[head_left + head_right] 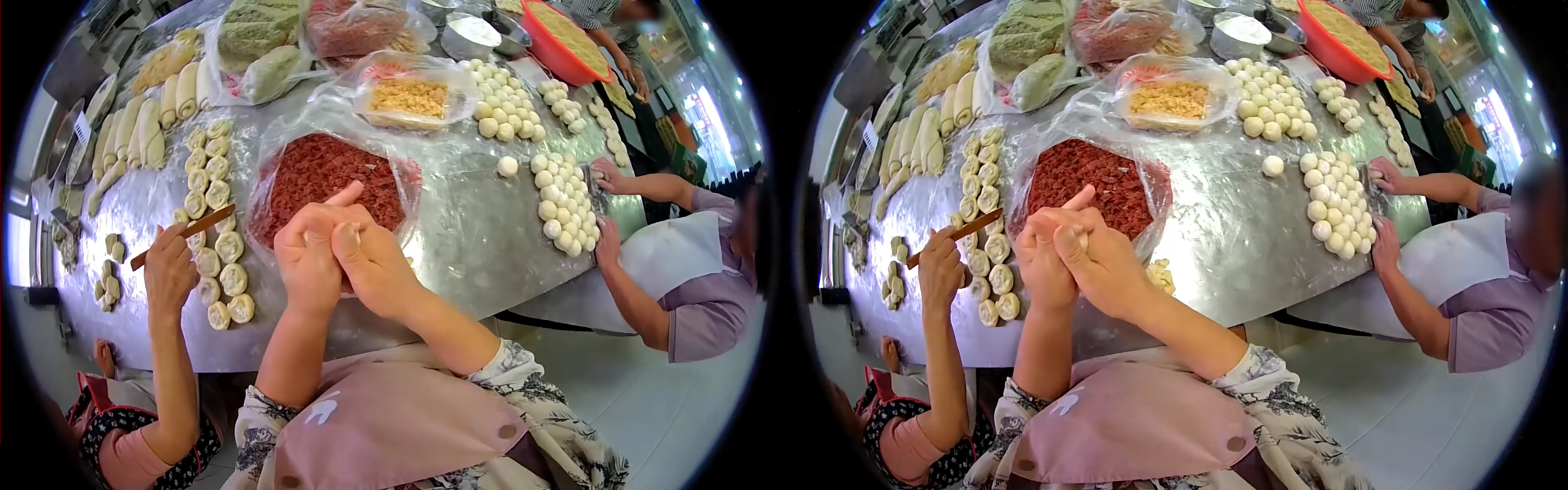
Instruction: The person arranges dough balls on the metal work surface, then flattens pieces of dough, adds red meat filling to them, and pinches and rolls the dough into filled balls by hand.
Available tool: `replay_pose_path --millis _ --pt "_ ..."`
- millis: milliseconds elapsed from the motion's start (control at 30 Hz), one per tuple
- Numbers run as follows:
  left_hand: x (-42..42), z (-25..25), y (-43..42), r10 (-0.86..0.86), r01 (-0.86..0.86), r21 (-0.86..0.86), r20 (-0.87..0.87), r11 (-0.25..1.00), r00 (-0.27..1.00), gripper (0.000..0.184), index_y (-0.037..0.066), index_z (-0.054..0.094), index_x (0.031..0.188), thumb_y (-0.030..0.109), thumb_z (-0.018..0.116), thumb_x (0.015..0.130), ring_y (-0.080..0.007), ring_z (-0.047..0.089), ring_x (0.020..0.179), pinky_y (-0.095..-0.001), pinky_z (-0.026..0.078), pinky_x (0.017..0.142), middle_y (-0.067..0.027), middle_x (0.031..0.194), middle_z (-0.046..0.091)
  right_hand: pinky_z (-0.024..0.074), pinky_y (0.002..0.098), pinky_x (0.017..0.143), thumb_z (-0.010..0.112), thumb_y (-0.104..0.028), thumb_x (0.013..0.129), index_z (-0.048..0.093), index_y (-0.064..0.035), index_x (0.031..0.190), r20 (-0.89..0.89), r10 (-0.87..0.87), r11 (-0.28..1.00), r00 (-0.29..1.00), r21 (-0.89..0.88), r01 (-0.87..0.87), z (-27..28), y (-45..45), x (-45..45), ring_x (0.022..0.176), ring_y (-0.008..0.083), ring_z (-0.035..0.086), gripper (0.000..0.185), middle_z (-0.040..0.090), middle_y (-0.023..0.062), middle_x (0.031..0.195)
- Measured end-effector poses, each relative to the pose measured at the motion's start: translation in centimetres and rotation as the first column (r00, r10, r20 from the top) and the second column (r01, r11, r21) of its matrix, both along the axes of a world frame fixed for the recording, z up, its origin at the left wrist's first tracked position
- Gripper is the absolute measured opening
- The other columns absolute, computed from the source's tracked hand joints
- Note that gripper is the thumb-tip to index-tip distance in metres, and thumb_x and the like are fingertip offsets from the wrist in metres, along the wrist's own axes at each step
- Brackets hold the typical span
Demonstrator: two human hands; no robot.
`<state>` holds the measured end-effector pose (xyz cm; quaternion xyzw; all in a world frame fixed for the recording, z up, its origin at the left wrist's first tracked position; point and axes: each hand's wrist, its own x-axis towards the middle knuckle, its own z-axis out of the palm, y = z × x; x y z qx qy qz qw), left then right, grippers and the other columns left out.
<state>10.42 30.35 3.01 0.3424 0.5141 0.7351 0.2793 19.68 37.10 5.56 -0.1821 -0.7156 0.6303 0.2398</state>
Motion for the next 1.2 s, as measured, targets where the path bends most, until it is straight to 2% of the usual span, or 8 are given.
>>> replay_pose_path --millis 167,267,300,367,567,967,1067,1200 --pt "1.3 1.3 0.7 -0.048 0.027 0.074 0.295 0.997 0.954 0.088 0.004 0.028 0.15 0.071 0.036 0.093 -0.0224 0.031 0.141 -0.0388 0.03 0.11 -0.014 0.154 0.033 0.0544 0.029 0.06 0.058 -0.035 0.099 0.049 -0.0067 0.116 0.083 -0.005 0.883 0.997 -0.468 0.043 0.1 3.5 3.5 0.068 0.0145 0.064 0.034 0.064 0.0069 0.086" --pt "-0.8 1.2 -1.3 -0.061 0.043 0.101 0.186 0.994 0.981 0.074 0.004 0.029 0.15 0.059 0.035 0.1 -0.0266 0.037 0.138 -0.0392 0.03 0.11 -0.0149 0.151 0.038 0.0541 0.0315 0.057 0.067 -0.035 0.093 0.048 -0.0016 0.112 0.266 -0.471 0.865 0.841 -0.049 0.5 -1.5 9.8 7.7 0.063 0.0157 0.062 0.043 0.064 0.0086 0.081" --pt "-1.8 1.4 -2.9 -0.062 0.061 0.012 0.207 0.998 0.976 0.065 0.003 0.032 0.148 0.051 0.035 0.104 -0.0256 0.043 0.132 -0.0369 0.035 0.106 -0.0153 0.146 0.043 0.0538 0.0401 0.07 0.071 -0.035 0.088 0.051 0.002 0.109 0.316 -0.711 0.7 0.628 0.398 0.592 -4.6 14.9 11.0 0.076 0.0265 0.066 0.047 0.065 0.0161 0.086" --pt "-1.5 1.1 -3.5 -0.051 0.052 0.0 0.22 0.999 0.974 0.054 0.002 0.038 0.142 0.041 0.036 0.106 -0.0238 0.049 0.125 -0.0361 0.04 0.102 -0.0142 0.138 0.049 0.0493 0.0457 0.083 0.072 -0.035 0.085 0.054 0.0054 0.105 0.336 -0.787 0.584 0.517 0.677 0.449 -7.7 19.0 14.3 0.092 0.0374 0.064 0.049 0.065 0.024 0.092" --pt "0.3 1.5 -4.0 -0.139 0.161 -0.048 0.313 0.986 0.94 0.041 -0.001 0.046 0.132 0.031 0.041 0.106 -0.0222 0.056 0.117 -0.0343 0.044 0.097 -0.0141 0.128 0.056 0.0493 0.0488 0.081 0.07 -0.037 0.084 0.056 0.0074 0.1 0.473 -0.771 0.591 0.426 0.781 0.202 -11.0 23.6 16.3 0.093 0.0436 0.062 0.049 0.064 0.0283 0.099" --pt "0.9 2.0 -5.9 -0.135 0.167 -0.062 0.345 0.984 0.929 0.034 0.0 0.047 0.131 0.022 0.041 0.106 -0.0211 0.057 0.117 -0.0336 0.045 0.097 -0.0124 0.127 0.058 0.0479 0.0458 0.094 0.07 -0.04 0.085 0.045 0.0086 0.128 0.664 -0.635 0.753 0.394 0.645 0.127 -9.3 24.2 16.1 0.11 0.0427 0.058 0.069 0.055 0.0321 0.122" --pt "0.4 2.3 -8.4 -0.028 0.046 -0.051 0.305 0.998 0.952 0.032 0.0 0.048 0.13 0.019 0.044 0.105 -0.0202 0.059 0.114 -0.0317 0.046 0.095 -0.0107 0.124 0.059 0.0518 0.041 0.088 0.067 -0.04 0.088 0.043 0.0073 0.135 0.367 -0.782 0.58 0.504 0.725 0.372 -10.4 23.6 19.1 0.102 0.0339 0.064 0.071 0.06 0.0264 0.117" --pt "-1.2 -2.3 -14.2 0.431 -0.411 -0.266 0.018 0.872 0.902 0.023 0.0 0.057 0.119 0.015 0.049 0.102 -0.0136 0.059 0.104 -0.0278 0.046 0.091 -0.0062 0.114 0.062 0.0543 0.0315 0.075 0.062 -0.037 0.095 0.046 0.0058 0.134 0.402 -0.753 0.602 0.52 0.102 0.792 -7.6 18.3 19.7 0.085 0.0187 0.066 0.06 0.064 0.0137 0.104"
